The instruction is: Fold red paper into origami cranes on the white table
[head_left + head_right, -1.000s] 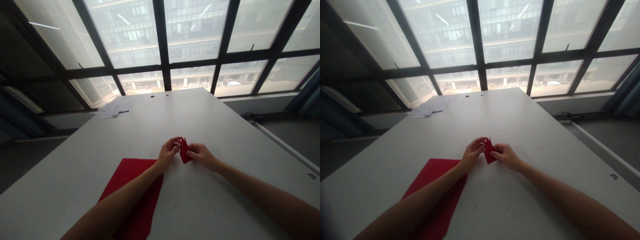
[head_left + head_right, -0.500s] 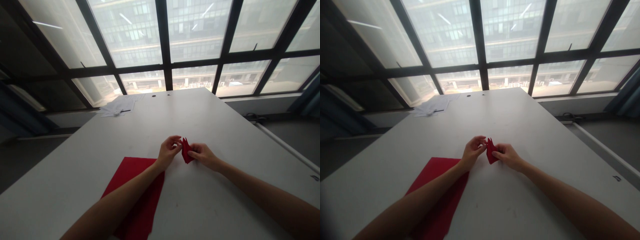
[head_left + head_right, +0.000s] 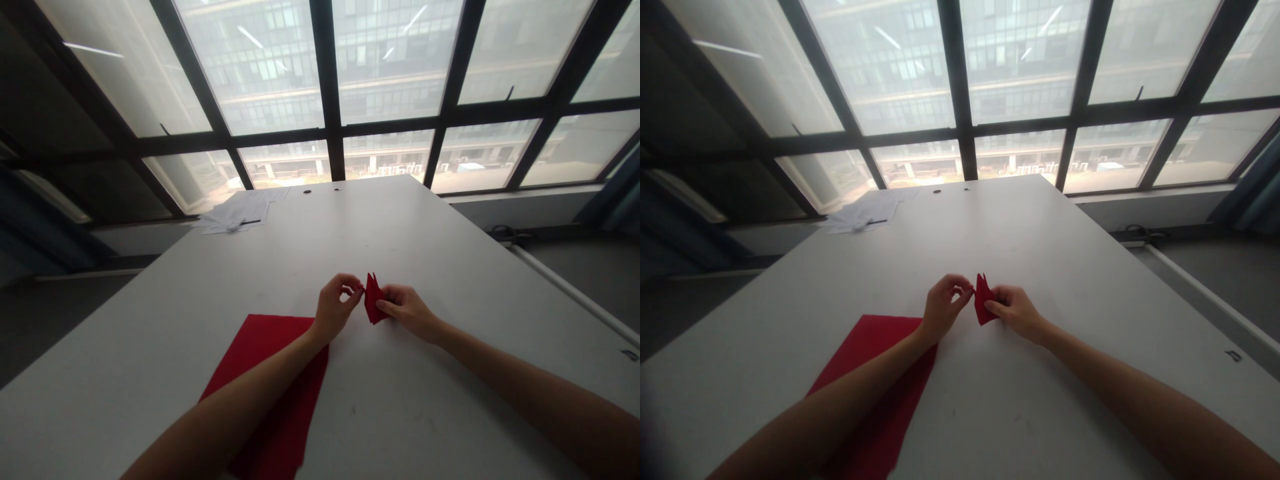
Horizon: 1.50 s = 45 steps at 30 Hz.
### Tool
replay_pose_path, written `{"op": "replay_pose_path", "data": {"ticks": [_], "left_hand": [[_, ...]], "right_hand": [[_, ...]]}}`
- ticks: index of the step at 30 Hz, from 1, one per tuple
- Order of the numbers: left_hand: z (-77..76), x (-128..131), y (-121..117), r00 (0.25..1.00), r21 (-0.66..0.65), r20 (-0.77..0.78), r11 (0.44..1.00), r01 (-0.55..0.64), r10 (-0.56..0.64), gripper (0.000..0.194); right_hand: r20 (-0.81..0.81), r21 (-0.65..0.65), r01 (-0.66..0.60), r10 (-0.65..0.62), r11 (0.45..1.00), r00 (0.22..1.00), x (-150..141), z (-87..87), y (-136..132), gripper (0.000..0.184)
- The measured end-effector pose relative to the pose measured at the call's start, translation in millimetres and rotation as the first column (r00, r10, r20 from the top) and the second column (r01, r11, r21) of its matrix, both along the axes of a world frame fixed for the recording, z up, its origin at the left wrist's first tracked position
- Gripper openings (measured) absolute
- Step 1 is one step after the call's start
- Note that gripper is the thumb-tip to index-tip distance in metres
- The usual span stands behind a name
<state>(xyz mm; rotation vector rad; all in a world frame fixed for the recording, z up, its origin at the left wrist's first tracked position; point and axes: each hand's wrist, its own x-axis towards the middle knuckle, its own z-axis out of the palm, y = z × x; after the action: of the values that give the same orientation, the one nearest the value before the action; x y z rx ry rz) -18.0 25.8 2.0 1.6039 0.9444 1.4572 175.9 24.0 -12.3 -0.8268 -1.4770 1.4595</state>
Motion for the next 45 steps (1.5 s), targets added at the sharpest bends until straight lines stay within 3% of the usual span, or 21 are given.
{"op": "replay_pose_path", "data": {"ticks": [5,13,27,34,45], "left_hand": [[-1.1,0.0,-1.6,0.998,0.014,-0.057,0.999,-0.034,0.034,0.005],[-3.2,4.2,-3.7,1.0,-0.065,-0.016,0.998,0.012,-0.013,0.013],[1.0,5.5,-3.4,0.973,-0.18,0.198,0.971,0.158,-0.122,0.017],[-5.0,6.5,-3.2,0.946,-0.216,0.287,0.952,0.219,-0.153,0.018],[-3.6,8.2,-3.7,0.96,-0.197,0.269,0.971,0.136,-0.08,0.023]], "right_hand": [[0.003,0.027,0.07,-0.07,0.997,0.998,-1.3,-4.9,1.5,0.032],[0.021,0.089,0.172,-0.175,0.981,0.984,-0.2,-9.6,2.0,0.026],[0.043,0.096,0.168,-0.173,0.981,0.984,1.1,-6.8,-0.9,0.027],[0.039,0.089,0.173,-0.177,0.981,0.983,0.6,-6.9,-1.2,0.027],[0.035,0.085,0.165,-0.169,0.983,0.985,1.0,-7.4,-0.7,0.025]]}}
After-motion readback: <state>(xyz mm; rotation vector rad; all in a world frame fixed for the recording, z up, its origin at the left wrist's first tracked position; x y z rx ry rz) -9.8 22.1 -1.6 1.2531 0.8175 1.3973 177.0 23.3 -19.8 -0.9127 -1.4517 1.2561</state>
